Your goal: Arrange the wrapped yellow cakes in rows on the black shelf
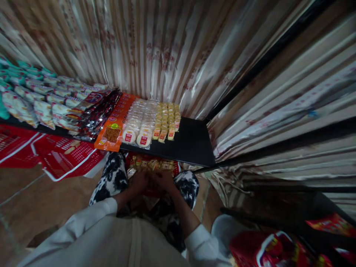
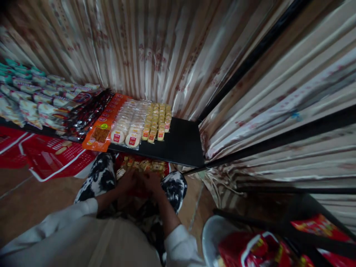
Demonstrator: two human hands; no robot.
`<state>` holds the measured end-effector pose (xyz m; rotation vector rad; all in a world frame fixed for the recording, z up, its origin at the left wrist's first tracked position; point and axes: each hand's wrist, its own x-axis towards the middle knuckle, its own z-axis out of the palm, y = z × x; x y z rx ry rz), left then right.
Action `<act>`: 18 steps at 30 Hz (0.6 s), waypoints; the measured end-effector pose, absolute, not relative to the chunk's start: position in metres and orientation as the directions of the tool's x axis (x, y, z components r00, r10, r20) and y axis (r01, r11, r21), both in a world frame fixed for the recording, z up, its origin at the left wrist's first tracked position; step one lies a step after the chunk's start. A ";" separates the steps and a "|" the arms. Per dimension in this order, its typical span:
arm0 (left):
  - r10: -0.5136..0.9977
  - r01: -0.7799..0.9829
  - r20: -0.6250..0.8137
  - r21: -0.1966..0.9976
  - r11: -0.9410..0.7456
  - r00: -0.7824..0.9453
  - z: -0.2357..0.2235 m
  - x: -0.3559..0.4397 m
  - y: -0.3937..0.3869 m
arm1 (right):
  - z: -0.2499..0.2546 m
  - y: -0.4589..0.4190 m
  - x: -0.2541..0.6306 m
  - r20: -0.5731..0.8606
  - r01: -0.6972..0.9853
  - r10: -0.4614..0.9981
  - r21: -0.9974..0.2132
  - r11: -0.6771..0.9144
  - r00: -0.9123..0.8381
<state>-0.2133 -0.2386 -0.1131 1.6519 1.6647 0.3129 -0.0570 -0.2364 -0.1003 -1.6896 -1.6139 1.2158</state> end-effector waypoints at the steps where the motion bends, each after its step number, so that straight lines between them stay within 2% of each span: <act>1: 0.938 0.726 -0.319 0.676 0.126 0.135 -0.110 -0.213 -0.237 | -0.096 -0.234 -0.051 -0.246 0.493 0.963 -0.855 -0.162 -0.110; 4: 0.944 0.599 -0.283 0.790 0.130 0.168 -0.101 -0.210 -0.232 | -0.080 -0.227 -0.036 -0.246 0.473 0.961 -0.866 -0.159 -0.127; 8: 0.914 0.290 -0.362 0.909 0.301 0.185 -0.093 -0.198 -0.222 | -0.055 -0.218 -0.023 -0.263 0.369 0.960 -0.905 -0.212 -0.096; 12: 0.879 0.040 -0.439 0.897 0.440 0.187 -0.082 -0.186 -0.211 | -0.037 -0.214 -0.016 -0.276 0.226 0.960 -0.938 -0.262 -0.034; 18: 0.808 -0.135 -0.515 0.813 0.566 0.286 -0.066 -0.181 -0.205 | -0.036 -0.218 -0.015 -0.293 -0.007 0.955 -0.956 -0.293 -0.041</act>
